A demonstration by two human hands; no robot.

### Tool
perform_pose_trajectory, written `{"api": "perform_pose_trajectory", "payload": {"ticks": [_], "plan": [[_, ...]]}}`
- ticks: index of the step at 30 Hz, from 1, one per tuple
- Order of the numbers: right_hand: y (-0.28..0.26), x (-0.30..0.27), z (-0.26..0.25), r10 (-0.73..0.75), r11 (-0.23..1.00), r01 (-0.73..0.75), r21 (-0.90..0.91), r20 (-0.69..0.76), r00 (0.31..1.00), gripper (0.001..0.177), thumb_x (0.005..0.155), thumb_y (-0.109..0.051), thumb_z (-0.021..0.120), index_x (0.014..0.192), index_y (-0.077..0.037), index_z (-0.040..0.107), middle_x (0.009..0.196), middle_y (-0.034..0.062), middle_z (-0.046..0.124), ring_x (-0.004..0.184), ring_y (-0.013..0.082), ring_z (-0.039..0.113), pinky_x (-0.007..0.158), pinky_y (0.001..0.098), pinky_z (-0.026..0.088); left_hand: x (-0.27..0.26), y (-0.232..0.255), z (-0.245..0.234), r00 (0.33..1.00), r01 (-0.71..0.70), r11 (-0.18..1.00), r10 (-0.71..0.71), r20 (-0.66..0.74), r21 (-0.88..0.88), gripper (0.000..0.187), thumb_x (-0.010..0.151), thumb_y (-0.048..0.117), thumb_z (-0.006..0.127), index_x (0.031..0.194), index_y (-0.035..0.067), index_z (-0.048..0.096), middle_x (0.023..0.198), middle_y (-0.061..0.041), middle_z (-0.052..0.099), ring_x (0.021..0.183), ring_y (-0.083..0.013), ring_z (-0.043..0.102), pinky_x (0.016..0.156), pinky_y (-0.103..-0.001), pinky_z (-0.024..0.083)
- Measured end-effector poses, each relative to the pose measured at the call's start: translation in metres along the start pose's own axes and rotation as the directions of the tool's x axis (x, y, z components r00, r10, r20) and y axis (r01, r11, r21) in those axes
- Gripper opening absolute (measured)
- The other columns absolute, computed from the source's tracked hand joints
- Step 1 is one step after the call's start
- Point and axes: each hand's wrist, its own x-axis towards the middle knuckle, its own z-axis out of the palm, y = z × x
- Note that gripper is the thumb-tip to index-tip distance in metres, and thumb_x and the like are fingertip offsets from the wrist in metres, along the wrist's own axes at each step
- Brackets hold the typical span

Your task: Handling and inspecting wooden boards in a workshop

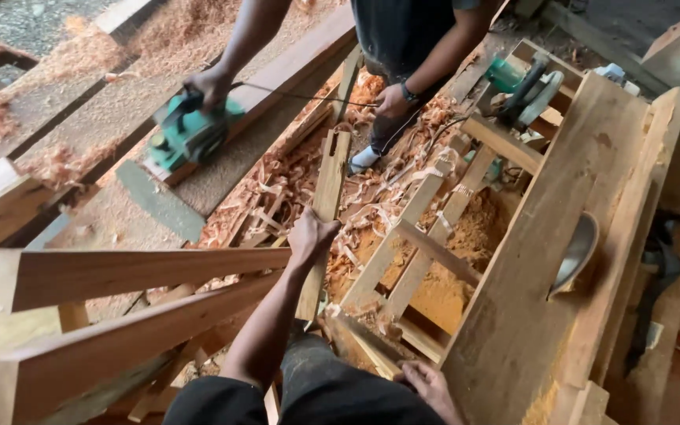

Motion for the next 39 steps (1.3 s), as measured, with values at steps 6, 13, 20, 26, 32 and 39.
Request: {"api": "perform_pose_trajectory", "payload": {"ticks": [6,13,20,26,32,39], "plan": [[-0.013,-0.012,-0.006,0.040,0.999,-0.040,-0.002,-0.007,0.999,0.040,0.089,-0.025,0.068,0.118,0.003,0.075,0.099,0.0260,0.083,0.080,0.0316,0.076,0.075,0.0377,0.060,0.004,-0.007,0.013,0.999,0.045,0.998,-0.045,-0.007,-0.053,0.044,0.078,0.044,0.078,0.096,0.017,0.048,0.082,0.000,0.062,0.065,-0.0116,0.057,0.053,-0.028,0.050],[0.015,-0.035,-0.030,0.036,0.997,-0.035,-0.062,0.020,0.999,0.038,0.093,-0.027,0.065,0.120,-0.002,0.075,0.099,0.0207,0.083,0.075,0.0255,0.073,0.066,0.0332,0.055,-0.071,-0.051,0.026,0.994,0.101,0.994,-0.100,-0.035,0.051,0.053,0.068,0.053,0.069,0.098,0.014,0.049,0.100,-0.012,0.073,0.091,-0.0343,0.070,0.076,-0.050,0.051],[0.083,-0.058,-0.062,-0.056,0.995,0.066,-0.071,0.132,0.990,0.033,0.095,-0.022,0.066,0.118,0.001,0.073,0.093,0.0216,0.078,0.077,0.0261,0.072,0.069,0.0338,0.056,-0.204,-0.111,0.028,0.988,0.150,0.984,-0.146,-0.044,0.098,0.054,0.066,0.046,0.071,0.108,0.015,0.057,0.104,-0.015,0.073,0.096,-0.0395,0.069,0.073,-0.050,0.051],[0.108,-0.081,-0.061,-0.008,0.928,0.103,-0.357,0.258,0.966,0.037,0.095,-0.026,0.066,0.119,0.001,0.075,0.098,0.0196,0.080,0.090,0.0215,0.073,0.084,0.0297,0.055,-0.295,-0.221,0.055,0.985,0.146,0.988,-0.140,-0.102,0.053,0.058,0.065,0.035,0.072,0.113,0.012,0.050,0.097,-0.019,0.073,0.086,-0.0440,0.070,0.067,-0.053,0.053],[0.082,-0.126,-0.028,0.047,0.909,0.080,-0.410,0.291,0.956,0.039,0.092,-0.030,0.066,0.116,0.000,0.074,0.101,0.0172,0.082,0.089,0.0224,0.074,0.082,0.0315,0.056,-0.364,-0.275,0.043,0.968,0.248,0.969,-0.248,-0.047,-0.001,0.074,0.073,0.026,0.079,0.135,0.016,0.039,0.115,-0.022,0.061,0.092,-0.0413,0.065,0.073,-0.052,0.058],[0.121,-0.095,-0.016,-0.071,0.931,0.175,-0.319,0.311,0.948,0.028,0.093,-0.026,0.068,0.085,-0.003,0.081,0.083,0.0084,0.083,0.079,0.0155,0.073,0.083,0.0250,0.052,-0.372,-0.310,0.039,0.905,0.425,0.902,-0.425,-0.017,0.074,0.066,0.075,0.039,0.064,0.135,0.014,0.049,0.113,-0.026,0.071,0.105,-0.0516,0.064,0.085,-0.057,0.051]]}}
